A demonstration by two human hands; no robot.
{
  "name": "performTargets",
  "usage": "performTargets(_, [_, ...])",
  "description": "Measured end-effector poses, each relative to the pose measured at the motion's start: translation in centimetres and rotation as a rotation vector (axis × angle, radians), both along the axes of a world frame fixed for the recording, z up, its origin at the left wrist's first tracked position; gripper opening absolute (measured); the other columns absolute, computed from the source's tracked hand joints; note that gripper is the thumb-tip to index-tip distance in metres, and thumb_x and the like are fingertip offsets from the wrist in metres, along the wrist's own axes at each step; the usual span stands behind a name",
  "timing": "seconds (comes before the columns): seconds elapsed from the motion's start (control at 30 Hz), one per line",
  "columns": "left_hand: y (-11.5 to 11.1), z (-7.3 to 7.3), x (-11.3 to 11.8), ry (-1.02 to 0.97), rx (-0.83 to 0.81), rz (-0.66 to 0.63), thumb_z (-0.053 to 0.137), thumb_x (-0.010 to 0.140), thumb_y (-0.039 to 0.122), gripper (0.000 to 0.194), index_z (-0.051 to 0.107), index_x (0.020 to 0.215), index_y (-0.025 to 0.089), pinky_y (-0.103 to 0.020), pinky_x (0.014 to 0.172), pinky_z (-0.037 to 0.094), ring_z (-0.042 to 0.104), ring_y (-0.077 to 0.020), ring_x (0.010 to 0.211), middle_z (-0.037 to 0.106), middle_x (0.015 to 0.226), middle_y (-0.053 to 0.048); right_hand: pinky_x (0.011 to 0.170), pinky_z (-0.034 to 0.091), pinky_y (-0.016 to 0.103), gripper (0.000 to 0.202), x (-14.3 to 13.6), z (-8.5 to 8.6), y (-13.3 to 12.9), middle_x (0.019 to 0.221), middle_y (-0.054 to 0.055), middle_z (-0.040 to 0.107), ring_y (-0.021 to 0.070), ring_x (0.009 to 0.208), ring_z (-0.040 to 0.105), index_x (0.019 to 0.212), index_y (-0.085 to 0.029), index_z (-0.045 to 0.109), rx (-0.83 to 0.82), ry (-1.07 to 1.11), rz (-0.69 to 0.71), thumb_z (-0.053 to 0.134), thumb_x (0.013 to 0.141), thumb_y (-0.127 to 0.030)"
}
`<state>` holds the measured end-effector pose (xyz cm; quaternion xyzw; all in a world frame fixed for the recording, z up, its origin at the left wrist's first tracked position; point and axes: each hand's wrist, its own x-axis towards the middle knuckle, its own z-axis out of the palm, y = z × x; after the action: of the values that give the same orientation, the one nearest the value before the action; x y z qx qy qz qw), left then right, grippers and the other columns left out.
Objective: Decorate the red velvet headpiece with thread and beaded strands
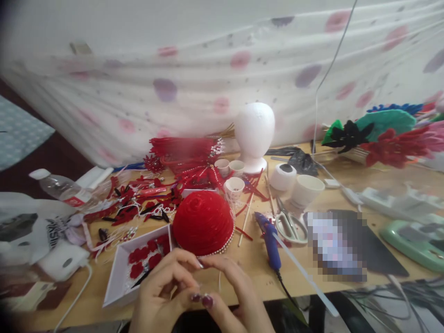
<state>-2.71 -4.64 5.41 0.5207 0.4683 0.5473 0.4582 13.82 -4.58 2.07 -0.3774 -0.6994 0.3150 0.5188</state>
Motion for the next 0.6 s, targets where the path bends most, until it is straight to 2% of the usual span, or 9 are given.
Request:
performTargets(0.13, [0.1,-0.7,-0.3,0.042,0.072,0.011,0.079,0.078,0.049,0.028,0.075,0.070,0.023,-0.022,0.049,0.027,0.035,-0.0052,0.052,0.057,0.081,0.001,0.088,0.057,0.021,0.030,-1.0,0.1,0.1,0.113,0.003,0.070,0.0167,0.103,0.069,0.129,-0.036,0.060,-0.178,0.147,0.196,0.050,0.104,-0.050])
performTargets(0.27, [0.6,-1.0,-0.8,-0.097,0.087,-0.006,0.080,0.078,0.044,0.025,0.077,0.069,0.021,-0.020,0.049,0.032,0.045,-0.0078,0.058,0.054,0.076,0.000,0.072,0.055,0.014,0.017,-1.5,0.1,0.4,0.090,-0.001,0.066,0.0115,0.079,0.065,0.113,-0.034,0.063,-0.403,0.167,0.315,0.054,0.103,-0.044])
performTargets(0.37, [1.2,-1.2,-1.1,-0.227,0.044,0.009,0.080,0.077,0.047,0.029,0.077,0.068,0.019,-0.021,0.052,0.036,0.050,-0.0103,0.064,0.055,0.076,-0.002,0.073,0.055,0.016,0.013,-1.4,0.3,0.5,0.090,0.000,0.064,0.0130,0.081,0.065,0.107,-0.031,0.063,-0.419,0.082,0.289,0.055,0.103,-0.040])
performTargets(0.5, [1.7,-1.7,-1.2,-0.306,-0.046,-0.021,0.082,0.075,0.046,0.030,0.078,0.068,0.017,-0.023,0.051,0.034,0.044,-0.0091,0.059,0.057,0.076,-0.002,0.057,0.054,0.014,0.020,-1.3,0.6,0.9,0.074,0.000,0.059,0.0133,0.063,0.061,0.094,-0.027,0.064,-0.390,-0.035,0.156,0.053,0.103,-0.039])
performTargets(0.6, [1.5,-1.4,-2.2,-0.274,-0.070,-0.047,0.079,0.078,0.046,0.030,0.079,0.072,0.016,-0.024,0.047,0.035,0.044,-0.0085,0.054,0.062,0.078,-0.004,0.049,0.052,0.015,0.022,-1.9,0.7,1.0,0.069,0.001,0.060,0.0137,0.056,0.060,0.086,-0.026,0.066,-0.326,-0.093,0.066,0.059,0.099,-0.042])
